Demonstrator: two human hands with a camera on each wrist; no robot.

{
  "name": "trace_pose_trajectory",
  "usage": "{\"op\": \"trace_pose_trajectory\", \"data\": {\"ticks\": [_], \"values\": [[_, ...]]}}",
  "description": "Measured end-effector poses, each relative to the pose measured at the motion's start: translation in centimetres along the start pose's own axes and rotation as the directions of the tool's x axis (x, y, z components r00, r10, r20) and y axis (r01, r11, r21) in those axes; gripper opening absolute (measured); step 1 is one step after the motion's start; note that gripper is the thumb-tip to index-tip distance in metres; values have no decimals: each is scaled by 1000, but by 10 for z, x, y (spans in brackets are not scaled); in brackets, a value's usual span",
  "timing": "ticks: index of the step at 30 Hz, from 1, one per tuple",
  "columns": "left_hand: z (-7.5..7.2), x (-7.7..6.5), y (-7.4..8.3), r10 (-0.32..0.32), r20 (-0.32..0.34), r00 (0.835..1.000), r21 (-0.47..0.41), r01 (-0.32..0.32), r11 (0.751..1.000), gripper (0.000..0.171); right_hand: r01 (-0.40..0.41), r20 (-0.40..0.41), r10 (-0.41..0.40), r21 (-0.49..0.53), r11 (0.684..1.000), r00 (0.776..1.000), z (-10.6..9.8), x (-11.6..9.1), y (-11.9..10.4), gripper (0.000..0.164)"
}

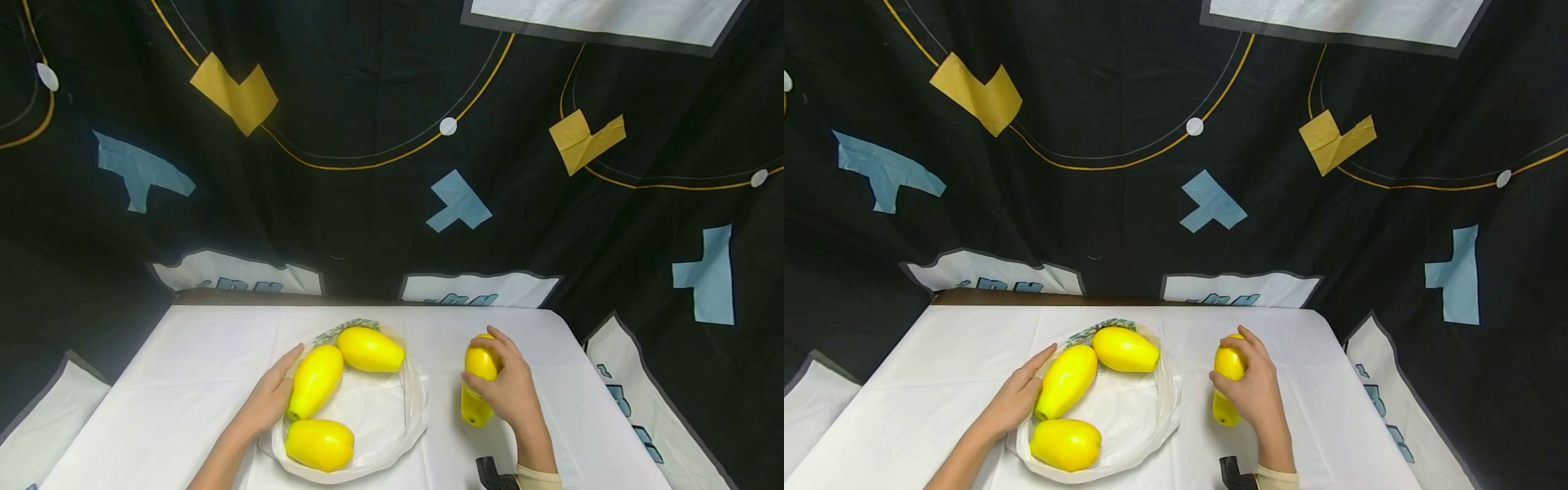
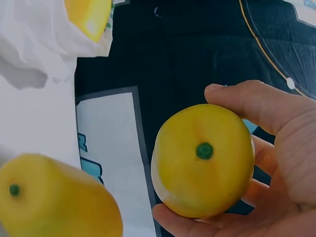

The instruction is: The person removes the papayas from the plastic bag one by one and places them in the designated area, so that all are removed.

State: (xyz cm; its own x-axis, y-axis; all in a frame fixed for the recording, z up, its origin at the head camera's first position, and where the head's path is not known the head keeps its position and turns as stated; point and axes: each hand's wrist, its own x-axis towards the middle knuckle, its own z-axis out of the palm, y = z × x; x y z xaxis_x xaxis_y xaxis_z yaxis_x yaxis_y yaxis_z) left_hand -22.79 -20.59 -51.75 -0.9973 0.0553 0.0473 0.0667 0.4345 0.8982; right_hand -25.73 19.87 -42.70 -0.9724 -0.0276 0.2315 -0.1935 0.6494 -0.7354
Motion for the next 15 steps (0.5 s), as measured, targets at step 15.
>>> {"op": "trace_pose_trajectory", "data": {"ticks": [15], "values": [[0,1,-1,1,-1,1000,2,-1,1000,57,-37,-12,37,-46,998,999,-17,-3,17,47]]}}
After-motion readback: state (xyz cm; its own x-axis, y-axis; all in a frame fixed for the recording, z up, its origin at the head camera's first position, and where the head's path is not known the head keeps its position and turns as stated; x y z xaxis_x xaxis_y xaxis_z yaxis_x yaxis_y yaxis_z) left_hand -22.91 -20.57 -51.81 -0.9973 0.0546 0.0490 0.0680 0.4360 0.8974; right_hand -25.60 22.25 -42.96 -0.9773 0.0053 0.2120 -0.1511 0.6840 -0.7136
